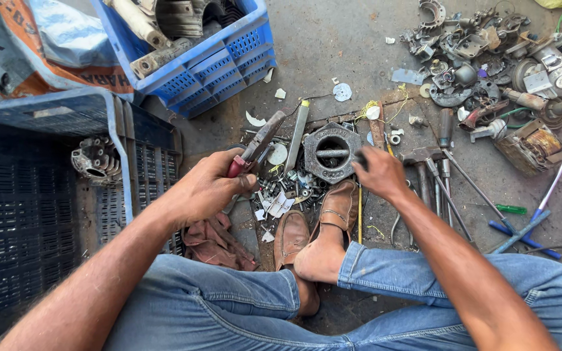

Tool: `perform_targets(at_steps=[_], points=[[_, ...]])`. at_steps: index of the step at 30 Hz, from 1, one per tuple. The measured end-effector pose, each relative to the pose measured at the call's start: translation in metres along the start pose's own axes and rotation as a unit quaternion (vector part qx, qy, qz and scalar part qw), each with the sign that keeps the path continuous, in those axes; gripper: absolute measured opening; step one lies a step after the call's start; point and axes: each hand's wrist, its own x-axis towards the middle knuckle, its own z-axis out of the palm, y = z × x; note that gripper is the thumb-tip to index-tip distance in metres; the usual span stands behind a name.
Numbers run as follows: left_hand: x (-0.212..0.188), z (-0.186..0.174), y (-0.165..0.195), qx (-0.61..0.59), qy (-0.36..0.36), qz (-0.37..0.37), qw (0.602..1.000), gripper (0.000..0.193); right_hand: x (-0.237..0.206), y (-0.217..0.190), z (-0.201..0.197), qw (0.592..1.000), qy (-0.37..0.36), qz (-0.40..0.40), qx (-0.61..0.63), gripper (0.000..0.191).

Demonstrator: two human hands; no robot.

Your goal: The person sits on the floor and uses pliers and a hammer to repair small metal parts. They hold the parts with pliers, strike them with a hammer, and occasionally inspect them before continuing the work.

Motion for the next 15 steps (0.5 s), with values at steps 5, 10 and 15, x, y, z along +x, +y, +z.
perform_targets(at_steps=[5,10,15], points=[[0.003,0.003,0.007,-0.159,-0.035,0.011,0.987,0.017,0.064,-0.044,0.025,0.991,0.115,-0.026,-0.055,0.036],[-0.004,0.002,0.015,-0.206,-0.019,-0.087,0.975,0.021,0.134,-0.081,0.036,0.990,0.137,0.037,-0.008,0.049],[-0.008,0.001,0.021,-0.246,-0.023,-0.056,0.967,0.021,0.171,-0.106,0.044,0.985,-0.021,0.164,-0.053,0.071]])
